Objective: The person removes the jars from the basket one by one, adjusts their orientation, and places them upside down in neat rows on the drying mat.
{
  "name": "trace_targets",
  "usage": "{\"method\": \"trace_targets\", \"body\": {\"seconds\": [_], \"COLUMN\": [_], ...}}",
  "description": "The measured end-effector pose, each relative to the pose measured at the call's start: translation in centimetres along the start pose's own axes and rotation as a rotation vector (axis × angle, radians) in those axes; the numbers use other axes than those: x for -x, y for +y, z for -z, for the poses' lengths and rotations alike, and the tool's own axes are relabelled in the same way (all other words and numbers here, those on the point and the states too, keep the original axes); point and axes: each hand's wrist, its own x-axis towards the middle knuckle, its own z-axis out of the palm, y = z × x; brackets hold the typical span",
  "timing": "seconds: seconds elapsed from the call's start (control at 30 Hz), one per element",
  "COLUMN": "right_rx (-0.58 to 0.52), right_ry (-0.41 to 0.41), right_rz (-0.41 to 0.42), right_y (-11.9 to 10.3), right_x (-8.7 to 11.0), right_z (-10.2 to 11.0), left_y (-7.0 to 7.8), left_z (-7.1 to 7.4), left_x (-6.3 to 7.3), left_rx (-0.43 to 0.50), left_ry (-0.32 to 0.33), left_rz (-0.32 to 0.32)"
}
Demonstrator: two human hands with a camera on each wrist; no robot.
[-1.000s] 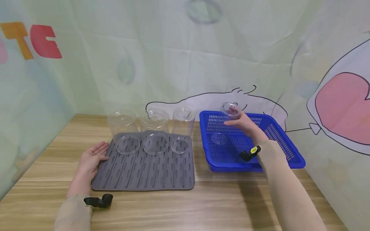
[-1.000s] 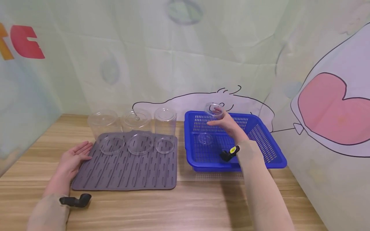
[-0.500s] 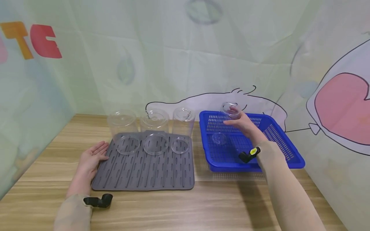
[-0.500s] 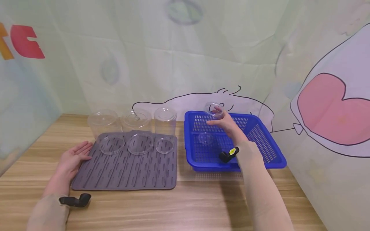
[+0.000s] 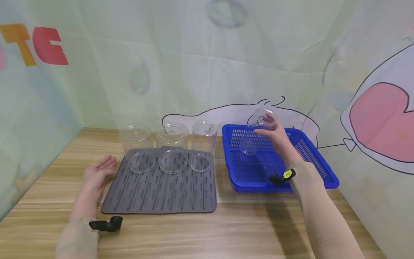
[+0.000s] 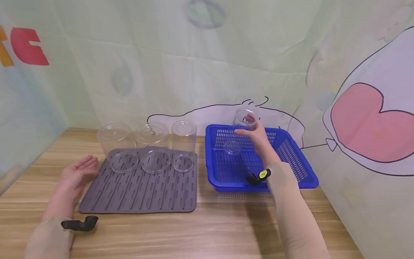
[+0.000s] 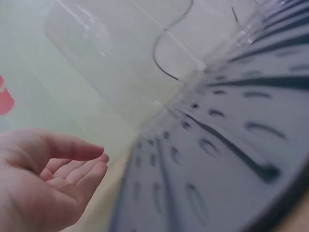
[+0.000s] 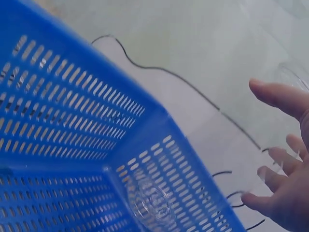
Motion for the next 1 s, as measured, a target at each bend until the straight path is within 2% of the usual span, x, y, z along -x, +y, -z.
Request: {"method": "trace_targets", "body": {"seconds": [0.13, 0.27, 0.4, 0.5, 0.63, 0.7, 0.87, 1.0], "right_rx": [-0.024, -0.025, -0.013, 0.035, 0.151, 0.213, 0.355, 0.481], "right_ry": [0.054, 0.104, 0.169, 0.221, 0.303, 0.346, 0.411, 0.418], "right_rz": [0.034, 0.096, 0.178, 0.248, 0.379, 0.464, 0.652, 0.734], "right_y": [-0.8, -1.8, -3.5, -5.0, -6.8, -7.6, -9.1, -9.7], "right_x": [0.6, 1.2, 2.3, 3.2, 4.5, 5.1, 6.6, 7.8], "right_z": [-0.2, -0.5, -1.2, -2.0, -3.2, -4.0, -6.3, -8.3], "left_y": [1.6, 3.7, 5.7, 7.1, 8.3, 8.6, 8.6, 8.1], "left_z": [-0.6, -1.6, -3.0, -4.2, -6.1, -7.2, -10.2, -12.4], "left_x": [0.7, 1.8, 3.1, 4.1, 5.5, 6.1, 7.3, 7.8], "left_rx": [0.151, 0.238, 0.338, 0.36, 0.324, 0.277, 0.078, -0.11], "left_ry": [0.03, 0.088, 0.103, 0.085, 0.024, -0.019, -0.118, -0.167], "left_rz": [-0.1, -0.194, -0.3, -0.373, -0.438, -0.47, -0.548, -0.54]}}
